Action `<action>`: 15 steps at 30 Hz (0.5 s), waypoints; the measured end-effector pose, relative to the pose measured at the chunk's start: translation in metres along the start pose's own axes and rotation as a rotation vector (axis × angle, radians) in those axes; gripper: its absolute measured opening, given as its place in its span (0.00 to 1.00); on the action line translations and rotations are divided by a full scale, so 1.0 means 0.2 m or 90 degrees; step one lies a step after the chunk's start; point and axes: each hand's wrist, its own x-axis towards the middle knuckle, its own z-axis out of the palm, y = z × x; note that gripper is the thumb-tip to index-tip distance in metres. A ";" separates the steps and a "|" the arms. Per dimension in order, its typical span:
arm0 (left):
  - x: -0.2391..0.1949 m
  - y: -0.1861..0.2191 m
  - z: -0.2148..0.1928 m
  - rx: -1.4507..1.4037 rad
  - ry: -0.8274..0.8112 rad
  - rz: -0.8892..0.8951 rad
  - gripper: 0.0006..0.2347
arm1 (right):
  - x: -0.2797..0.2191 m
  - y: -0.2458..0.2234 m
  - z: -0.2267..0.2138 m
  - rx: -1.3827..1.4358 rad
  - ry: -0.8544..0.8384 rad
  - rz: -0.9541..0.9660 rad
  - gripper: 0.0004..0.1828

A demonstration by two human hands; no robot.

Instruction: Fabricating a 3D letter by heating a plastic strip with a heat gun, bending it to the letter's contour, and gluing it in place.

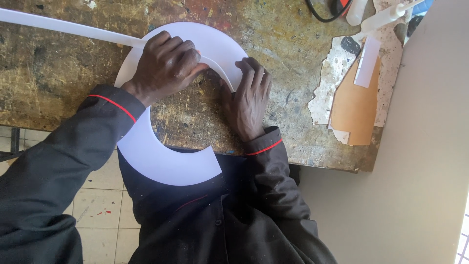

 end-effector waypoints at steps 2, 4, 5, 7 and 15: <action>0.00 0.00 0.01 0.006 0.001 0.000 0.24 | 0.00 0.00 -0.01 0.006 -0.009 -0.003 0.24; 0.00 0.00 0.01 0.012 0.005 0.002 0.24 | 0.00 0.00 -0.03 0.010 -0.016 -0.006 0.25; 0.01 0.00 0.00 0.009 0.002 0.000 0.24 | 0.00 0.00 -0.04 -0.011 -0.029 -0.009 0.27; 0.01 0.00 0.00 0.007 0.000 -0.002 0.24 | 0.01 0.00 -0.07 -0.032 -0.041 -0.014 0.30; 0.03 0.00 -0.03 -0.012 0.027 0.006 0.21 | 0.19 0.02 0.18 -0.221 -0.076 -0.179 0.29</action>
